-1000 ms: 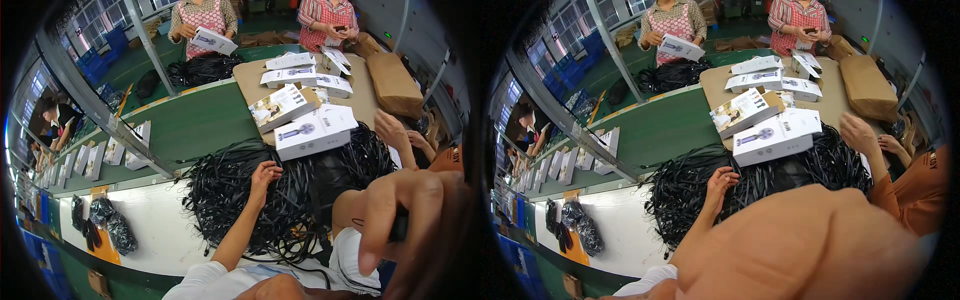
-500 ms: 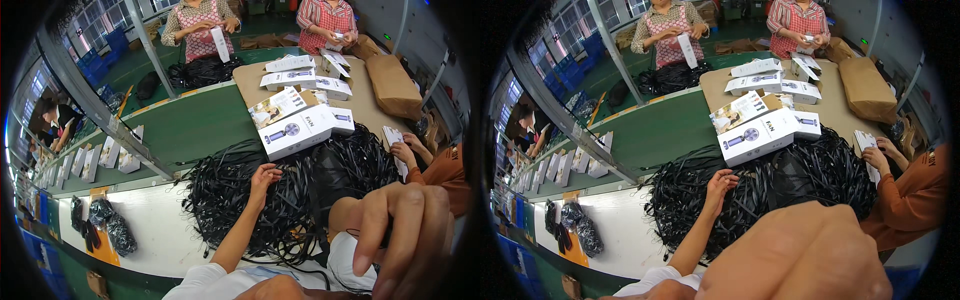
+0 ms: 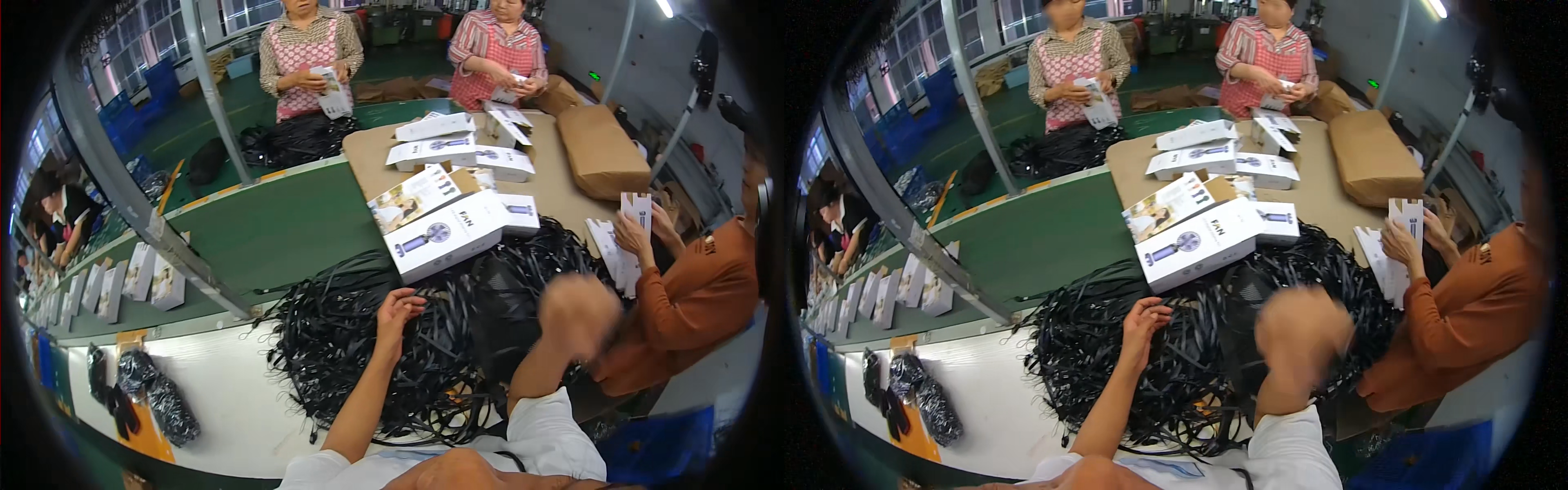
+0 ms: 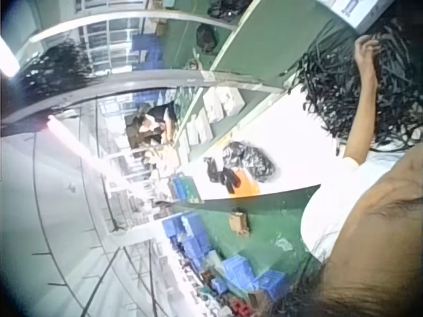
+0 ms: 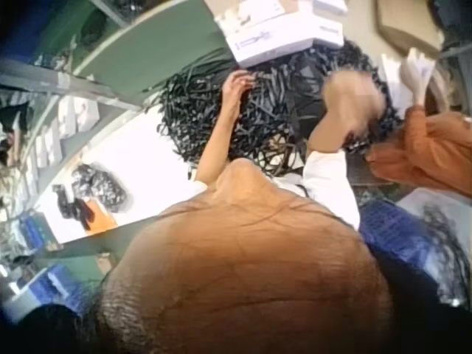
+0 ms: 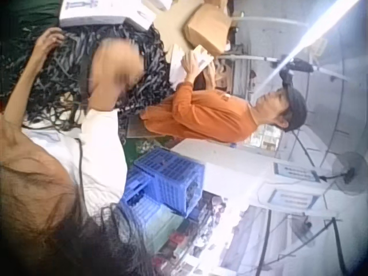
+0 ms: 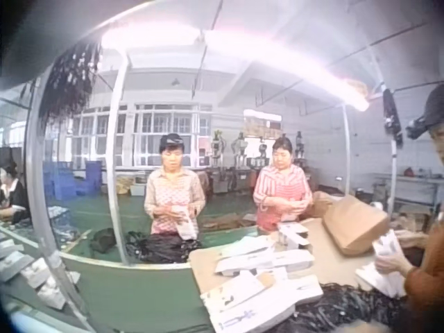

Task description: The person takes black lanyards from a pile by hand, inserts them into product packaging boxes, and places the packed boxes onto the conveyor belt.

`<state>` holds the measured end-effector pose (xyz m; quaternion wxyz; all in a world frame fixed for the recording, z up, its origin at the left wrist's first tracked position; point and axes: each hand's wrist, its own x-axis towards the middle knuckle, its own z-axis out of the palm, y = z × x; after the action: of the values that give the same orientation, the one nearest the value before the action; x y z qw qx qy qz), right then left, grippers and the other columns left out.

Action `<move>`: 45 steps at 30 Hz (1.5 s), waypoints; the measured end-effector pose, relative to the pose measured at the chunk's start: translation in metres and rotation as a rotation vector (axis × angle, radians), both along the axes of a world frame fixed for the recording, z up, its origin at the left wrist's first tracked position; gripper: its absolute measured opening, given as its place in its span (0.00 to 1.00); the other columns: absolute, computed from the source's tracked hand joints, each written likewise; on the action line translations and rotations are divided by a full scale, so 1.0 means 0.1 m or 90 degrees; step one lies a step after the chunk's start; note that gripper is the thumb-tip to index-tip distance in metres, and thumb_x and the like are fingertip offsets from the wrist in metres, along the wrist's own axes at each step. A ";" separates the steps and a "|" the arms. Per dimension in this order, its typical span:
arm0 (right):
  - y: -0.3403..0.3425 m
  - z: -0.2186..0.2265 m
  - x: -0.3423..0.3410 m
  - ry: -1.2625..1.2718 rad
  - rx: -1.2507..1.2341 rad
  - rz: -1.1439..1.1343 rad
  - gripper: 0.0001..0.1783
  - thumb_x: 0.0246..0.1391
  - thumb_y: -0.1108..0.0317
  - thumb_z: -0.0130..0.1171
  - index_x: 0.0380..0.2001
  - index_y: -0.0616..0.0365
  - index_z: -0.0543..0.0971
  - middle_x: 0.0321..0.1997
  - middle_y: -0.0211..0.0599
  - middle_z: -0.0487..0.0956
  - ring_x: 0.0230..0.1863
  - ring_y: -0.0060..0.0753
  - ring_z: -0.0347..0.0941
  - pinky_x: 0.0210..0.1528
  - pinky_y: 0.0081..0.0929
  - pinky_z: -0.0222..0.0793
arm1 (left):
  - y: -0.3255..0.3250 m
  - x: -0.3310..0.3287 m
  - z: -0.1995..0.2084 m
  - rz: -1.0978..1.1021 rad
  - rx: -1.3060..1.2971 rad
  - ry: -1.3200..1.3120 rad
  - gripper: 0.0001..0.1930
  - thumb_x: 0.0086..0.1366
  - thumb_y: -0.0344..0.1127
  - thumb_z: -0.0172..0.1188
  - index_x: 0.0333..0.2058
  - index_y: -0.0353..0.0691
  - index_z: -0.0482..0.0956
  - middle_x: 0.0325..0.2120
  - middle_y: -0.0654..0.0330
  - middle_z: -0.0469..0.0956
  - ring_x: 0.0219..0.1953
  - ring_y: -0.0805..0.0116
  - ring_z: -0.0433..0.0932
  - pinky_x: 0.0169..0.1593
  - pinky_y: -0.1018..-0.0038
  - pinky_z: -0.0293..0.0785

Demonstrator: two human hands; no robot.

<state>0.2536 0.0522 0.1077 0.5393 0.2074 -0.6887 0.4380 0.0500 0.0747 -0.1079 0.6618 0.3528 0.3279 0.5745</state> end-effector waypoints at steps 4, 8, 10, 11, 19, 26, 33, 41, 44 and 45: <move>0.93 -0.55 0.10 -0.188 -0.480 -0.709 0.11 0.60 0.70 0.43 0.36 0.63 0.75 0.21 0.26 0.70 0.19 0.13 0.61 0.20 0.12 0.55 | -0.04 -0.13 -0.04 0.025 -0.003 0.009 0.12 0.61 0.28 0.47 0.45 0.36 0.67 0.36 0.56 0.76 0.36 0.72 0.74 0.44 0.78 0.68; 1.68 -1.30 0.53 -0.294 -0.171 -1.155 0.11 0.46 0.80 0.48 0.34 0.63 0.75 0.34 0.49 0.75 0.39 0.50 0.71 0.43 0.37 0.66 | -0.05 -0.07 -0.04 0.055 0.020 0.031 0.12 0.61 0.26 0.45 0.44 0.36 0.67 0.37 0.56 0.76 0.35 0.72 0.74 0.43 0.78 0.69; 1.81 -1.42 0.56 -0.397 -0.232 -1.203 0.12 0.46 0.81 0.47 0.35 0.63 0.75 0.35 0.50 0.75 0.39 0.52 0.71 0.42 0.40 0.65 | -0.08 -0.07 0.02 0.066 0.024 0.057 0.11 0.61 0.24 0.44 0.43 0.36 0.67 0.36 0.56 0.76 0.34 0.72 0.74 0.41 0.78 0.69; 1.85 -1.50 0.58 -0.455 -0.230 -1.245 0.13 0.46 0.78 0.47 0.36 0.61 0.76 0.35 0.51 0.76 0.39 0.53 0.71 0.41 0.42 0.66 | -0.10 -0.08 0.03 0.091 0.039 0.070 0.12 0.61 0.24 0.44 0.43 0.36 0.67 0.35 0.57 0.76 0.34 0.72 0.74 0.41 0.78 0.69; 1.87 -1.77 0.69 -0.536 -0.482 -0.890 0.22 0.48 0.51 0.57 0.30 0.63 0.77 0.25 0.40 0.78 0.27 0.34 0.73 0.30 0.32 0.65 | -0.08 0.02 0.06 0.272 0.242 0.210 0.17 0.56 0.17 0.42 0.45 0.35 0.66 0.42 0.57 0.71 0.44 0.69 0.71 0.47 0.78 0.65; 0.76 -0.73 0.15 -0.200 -0.816 -0.387 0.14 0.46 0.62 0.61 0.32 0.60 0.74 0.23 0.26 0.75 0.22 0.15 0.70 0.21 0.12 0.63 | -0.25 -0.17 0.51 0.368 0.501 0.725 0.43 0.47 0.36 0.67 0.58 0.35 0.51 0.61 0.47 0.50 0.64 0.48 0.45 0.63 0.54 0.37; 0.08 -0.34 0.25 -0.315 -0.768 -0.263 0.15 0.53 0.54 0.55 0.27 0.56 0.71 0.17 0.24 0.69 0.13 0.09 0.56 0.13 0.11 0.48 | -0.60 -0.62 0.87 0.394 0.523 0.719 0.37 0.34 0.23 0.66 0.50 0.39 0.64 0.49 0.54 0.68 0.52 0.54 0.64 0.58 0.60 0.55; -0.12 -0.33 0.16 -0.817 0.064 -0.705 0.09 0.40 0.72 0.56 0.30 0.56 0.75 0.29 0.40 0.75 0.31 0.44 0.73 0.30 0.33 0.68 | -1.25 -0.88 0.74 -0.005 0.152 0.383 0.35 0.40 0.32 0.67 0.49 0.34 0.64 0.42 0.58 0.70 0.45 0.69 0.70 0.50 0.75 0.64; -0.22 -0.40 0.08 -1.010 0.314 -0.644 0.10 0.38 0.75 0.55 0.29 0.56 0.78 0.24 0.42 0.74 0.31 0.43 0.74 0.30 0.32 0.71 | -1.34 -0.86 0.69 -0.034 0.086 0.298 0.36 0.41 0.33 0.68 0.50 0.34 0.63 0.44 0.56 0.70 0.48 0.69 0.69 0.52 0.75 0.62; -0.27 -0.30 0.00 -1.010 0.366 -0.562 0.03 0.39 0.75 0.54 0.20 0.60 0.77 0.28 0.42 0.75 0.35 0.42 0.74 0.32 0.31 0.73 | -1.34 -0.85 0.65 -0.038 0.087 0.286 0.36 0.40 0.33 0.69 0.50 0.35 0.62 0.44 0.55 0.70 0.48 0.69 0.69 0.53 0.75 0.62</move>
<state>0.2532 0.0256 0.0775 -0.0403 -0.3041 -0.9515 0.0217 -0.0353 -0.0591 -0.0424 0.5636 0.5253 0.4165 0.4826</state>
